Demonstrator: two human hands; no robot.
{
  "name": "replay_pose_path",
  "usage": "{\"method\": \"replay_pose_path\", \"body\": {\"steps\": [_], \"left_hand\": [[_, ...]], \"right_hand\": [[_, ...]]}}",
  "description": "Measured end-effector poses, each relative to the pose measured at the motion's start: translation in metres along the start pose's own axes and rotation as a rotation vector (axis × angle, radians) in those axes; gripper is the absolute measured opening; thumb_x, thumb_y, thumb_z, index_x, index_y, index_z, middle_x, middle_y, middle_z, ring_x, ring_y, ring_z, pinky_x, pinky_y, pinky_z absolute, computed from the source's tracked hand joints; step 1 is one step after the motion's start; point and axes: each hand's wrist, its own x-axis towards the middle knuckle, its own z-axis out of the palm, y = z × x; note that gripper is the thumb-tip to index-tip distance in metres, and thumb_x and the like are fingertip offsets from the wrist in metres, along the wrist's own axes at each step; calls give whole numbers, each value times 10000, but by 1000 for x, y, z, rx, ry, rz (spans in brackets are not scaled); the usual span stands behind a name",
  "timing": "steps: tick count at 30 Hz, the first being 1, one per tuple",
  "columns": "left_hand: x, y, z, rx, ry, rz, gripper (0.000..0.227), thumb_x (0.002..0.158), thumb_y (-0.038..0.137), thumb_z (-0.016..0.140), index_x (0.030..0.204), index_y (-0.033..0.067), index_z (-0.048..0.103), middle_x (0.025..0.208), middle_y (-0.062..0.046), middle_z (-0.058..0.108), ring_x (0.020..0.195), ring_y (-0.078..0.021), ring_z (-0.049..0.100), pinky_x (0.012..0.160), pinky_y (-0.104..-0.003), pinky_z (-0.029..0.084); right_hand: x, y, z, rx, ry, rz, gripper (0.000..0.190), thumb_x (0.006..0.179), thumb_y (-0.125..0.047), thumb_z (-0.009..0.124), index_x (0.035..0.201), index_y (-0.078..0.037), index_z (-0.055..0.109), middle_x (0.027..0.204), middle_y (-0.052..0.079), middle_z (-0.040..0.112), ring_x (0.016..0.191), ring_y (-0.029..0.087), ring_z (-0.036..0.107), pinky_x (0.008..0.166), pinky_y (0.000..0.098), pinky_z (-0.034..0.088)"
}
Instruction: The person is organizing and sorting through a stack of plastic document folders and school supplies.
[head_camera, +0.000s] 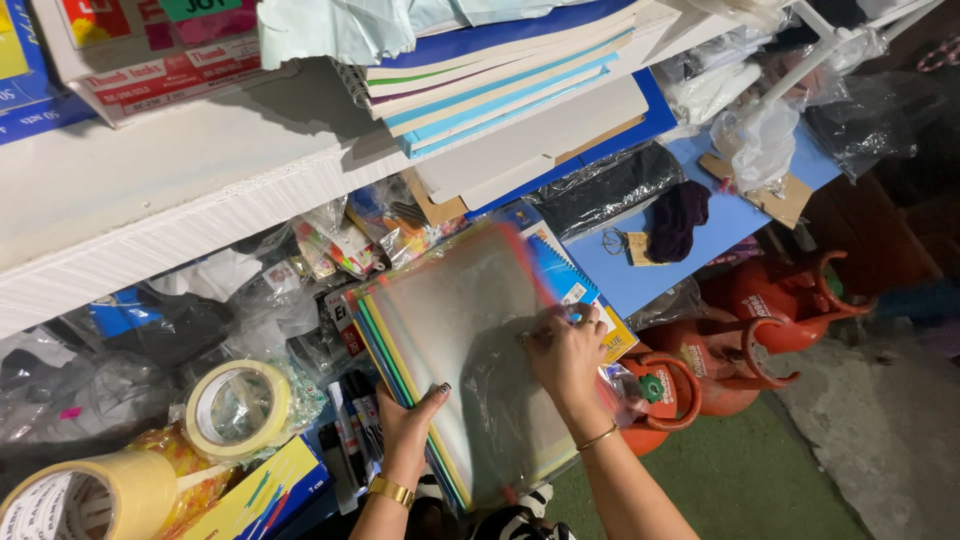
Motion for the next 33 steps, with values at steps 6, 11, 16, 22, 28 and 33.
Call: {"method": "replay_pose_path", "body": {"steps": [6, 11, 16, 22, 28, 33], "left_hand": [[7, -17, -7, 58, 27, 61, 809, 766, 88, 820, 1443, 92, 379, 1397, -159, 523, 1241, -249, 556, 1064, -393, 472], [0, -3, -2, 70, 39, 16, 764, 784, 227, 824, 1406, 11, 436, 1388, -210, 566, 1282, -293, 588, 1099, -409, 486], [-32, 37, 31, 679, 257, 406, 875, 758, 277, 809, 1464, 36, 352, 1442, -269, 405, 1314, -378, 427, 1070, -504, 415], [-7, 27, 82, 1327, -207, 1027, 680, 875, 211, 714, 1505, 215, 458, 1660, -76, 259, 1545, -405, 170, 1197, -699, 86], [11, 39, 115, 1466, -495, 860, 769, 849, 284, 696, 1545, 273, 368, 1681, -24, 171, 1545, -353, 108, 1155, -752, 27], [19, 28, 112, 1453, -480, 913, 727, 891, 364, 665, 1547, 277, 366, 1672, -39, 177, 1525, -360, 129, 1109, -800, 42]], "right_hand": [[16, 29, 19, 111, 213, -303, 132, 679, -211, 863, 770, -152, 787, 799, 13, 705, 1104, 302, 638, 838, 430, 562], [11, 23, 16, 233, 260, -177, 200, 687, -185, 863, 833, -72, 786, 887, 134, 651, 813, 322, 648, 710, 426, 541], [11, 16, 13, 210, 243, -131, 196, 697, -204, 874, 815, -74, 786, 885, 136, 644, 792, 337, 642, 690, 441, 530], [10, 14, 9, 209, 226, -166, 200, 656, -189, 870, 813, -93, 792, 911, 134, 644, 841, 329, 639, 702, 437, 533], [13, 15, -7, 175, 234, -277, 149, 669, -136, 846, 812, -120, 805, 932, 134, 668, 927, 362, 611, 774, 475, 520], [17, 47, -30, 271, 272, -421, 277, 742, -55, 777, 1013, -25, 725, 993, 143, 693, 979, 365, 625, 834, 487, 520]]}}
